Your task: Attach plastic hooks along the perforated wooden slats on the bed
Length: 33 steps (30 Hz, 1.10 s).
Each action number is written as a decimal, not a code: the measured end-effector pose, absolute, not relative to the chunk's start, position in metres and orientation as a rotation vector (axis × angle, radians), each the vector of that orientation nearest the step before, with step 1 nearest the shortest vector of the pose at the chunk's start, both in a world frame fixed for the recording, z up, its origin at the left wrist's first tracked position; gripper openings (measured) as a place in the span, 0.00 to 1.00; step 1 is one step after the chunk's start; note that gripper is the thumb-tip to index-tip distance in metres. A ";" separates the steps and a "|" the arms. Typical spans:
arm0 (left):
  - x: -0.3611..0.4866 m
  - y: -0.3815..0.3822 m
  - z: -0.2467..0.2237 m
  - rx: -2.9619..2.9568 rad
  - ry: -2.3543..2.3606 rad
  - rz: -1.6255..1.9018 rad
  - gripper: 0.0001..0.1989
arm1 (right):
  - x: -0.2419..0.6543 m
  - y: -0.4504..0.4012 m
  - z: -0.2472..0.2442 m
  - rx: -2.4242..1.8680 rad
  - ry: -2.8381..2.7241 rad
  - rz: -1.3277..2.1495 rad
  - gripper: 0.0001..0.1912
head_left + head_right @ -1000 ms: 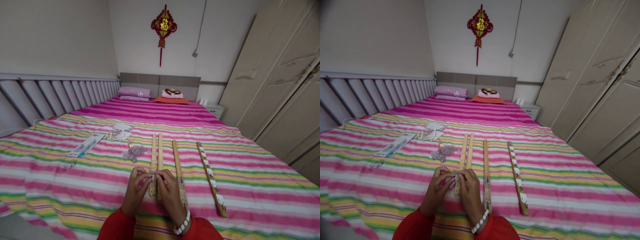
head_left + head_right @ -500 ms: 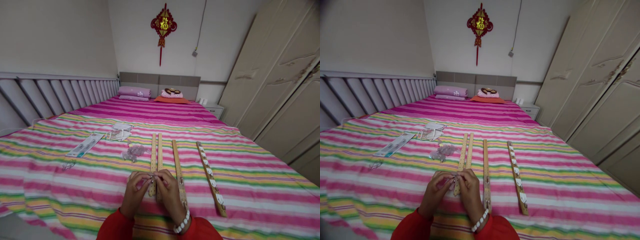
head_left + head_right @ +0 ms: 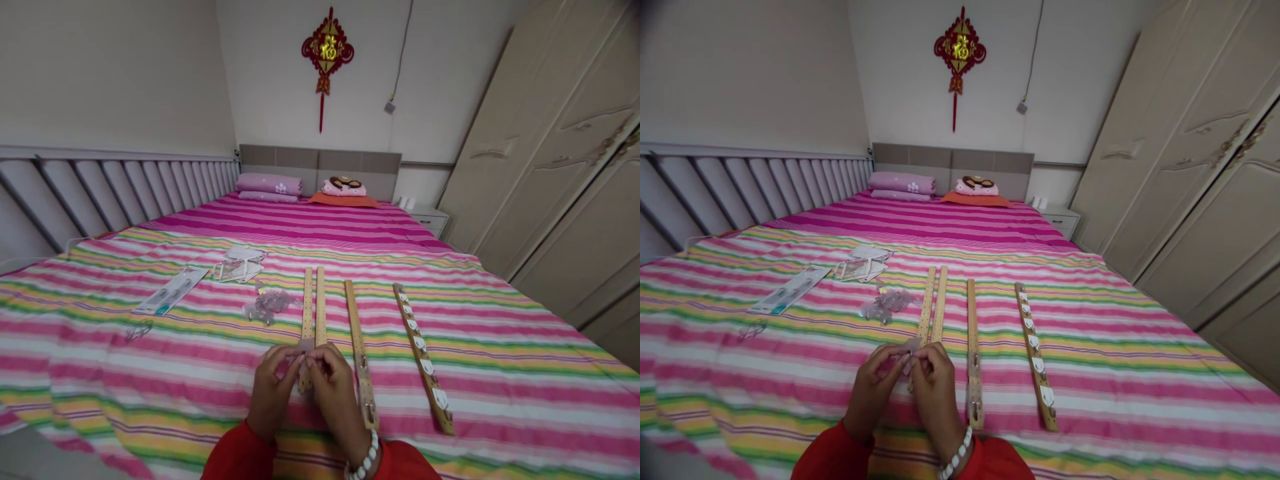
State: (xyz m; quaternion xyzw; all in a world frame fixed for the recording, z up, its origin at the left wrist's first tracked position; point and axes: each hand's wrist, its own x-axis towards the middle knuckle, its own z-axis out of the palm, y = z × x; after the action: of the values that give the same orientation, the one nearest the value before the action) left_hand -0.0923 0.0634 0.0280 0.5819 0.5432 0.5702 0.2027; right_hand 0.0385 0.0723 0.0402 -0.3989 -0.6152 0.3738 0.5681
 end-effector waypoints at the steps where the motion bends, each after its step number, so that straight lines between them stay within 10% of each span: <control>1: -0.093 0.063 0.027 1.658 1.527 1.587 0.06 | 0.038 0.073 0.039 -0.954 -1.443 0.874 0.06; 33: -0.085 0.064 0.034 0.824 0.873 1.313 0.14 | 0.051 0.086 0.044 -1.004 -1.488 0.750 0.09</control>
State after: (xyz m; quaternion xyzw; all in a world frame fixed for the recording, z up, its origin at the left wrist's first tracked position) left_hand -0.0852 0.0638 0.0340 0.3597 0.3812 0.5734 0.6297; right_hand 0.0511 0.0860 0.0439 -0.4263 -0.6322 0.3185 0.5631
